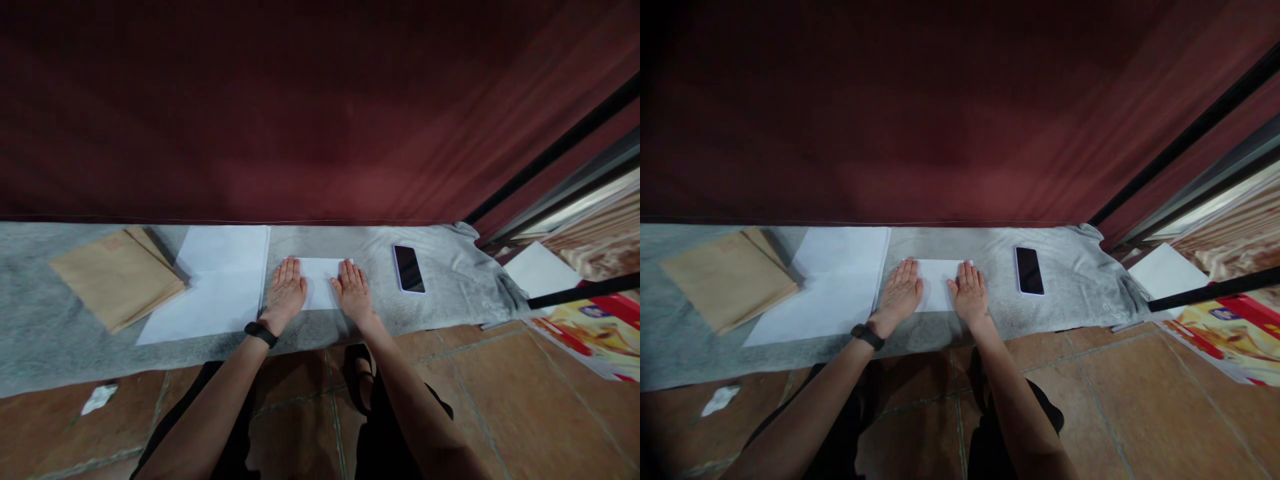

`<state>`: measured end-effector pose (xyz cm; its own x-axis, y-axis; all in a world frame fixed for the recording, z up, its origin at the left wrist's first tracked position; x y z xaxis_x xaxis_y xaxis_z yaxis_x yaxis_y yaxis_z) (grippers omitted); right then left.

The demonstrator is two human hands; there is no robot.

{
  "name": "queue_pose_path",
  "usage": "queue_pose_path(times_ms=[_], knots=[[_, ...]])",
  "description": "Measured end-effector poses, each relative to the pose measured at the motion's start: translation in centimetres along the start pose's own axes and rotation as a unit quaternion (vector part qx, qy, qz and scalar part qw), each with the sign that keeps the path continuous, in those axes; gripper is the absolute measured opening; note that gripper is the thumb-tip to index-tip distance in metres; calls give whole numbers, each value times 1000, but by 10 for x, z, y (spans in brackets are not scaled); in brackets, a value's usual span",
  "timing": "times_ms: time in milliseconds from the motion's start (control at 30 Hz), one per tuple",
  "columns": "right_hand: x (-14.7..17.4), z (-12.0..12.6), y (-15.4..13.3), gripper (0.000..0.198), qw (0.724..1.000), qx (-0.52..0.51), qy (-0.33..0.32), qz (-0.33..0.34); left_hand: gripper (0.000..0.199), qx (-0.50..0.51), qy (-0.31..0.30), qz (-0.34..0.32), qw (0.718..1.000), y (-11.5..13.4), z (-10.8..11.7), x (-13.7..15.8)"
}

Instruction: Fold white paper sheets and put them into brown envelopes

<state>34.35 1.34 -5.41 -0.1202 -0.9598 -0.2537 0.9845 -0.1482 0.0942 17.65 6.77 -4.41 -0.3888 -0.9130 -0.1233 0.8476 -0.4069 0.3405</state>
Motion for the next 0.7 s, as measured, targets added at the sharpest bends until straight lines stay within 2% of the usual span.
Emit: queue_pose_path(times_ms=[233, 367, 467, 567, 700], knots=[[8, 0, 21, 64, 1000, 9, 5, -10, 61, 7, 10, 21, 1000, -10, 3, 4], [10, 9, 21, 66, 1000, 8, -1, -26, 61, 18, 39, 16, 999, -7, 7, 13], [15, 21, 1, 66, 1000, -19, 5, 4, 62, 36, 50, -46, 997, 14, 3, 29], [28, 28, -31, 64, 995, -61, -2, 78, 61, 52, 19, -125, 991, 39, -12, 51], [46, 27, -52, 62, 990, -85, -11, 114, 63, 39, -14, -161, 986, 50, -24, 68]])
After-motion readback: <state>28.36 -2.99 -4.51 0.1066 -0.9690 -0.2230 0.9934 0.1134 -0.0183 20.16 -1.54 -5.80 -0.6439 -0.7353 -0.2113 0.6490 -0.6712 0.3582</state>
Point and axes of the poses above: each hand's wrist, its own x-axis away from the middle knuckle, its own z-axis out of the back of the hand, y = z × x, the point moved 7 cm from there along -x, towards the middle knuckle, and after that the axes turned 14 degrees about x, right-handed, at the moved point
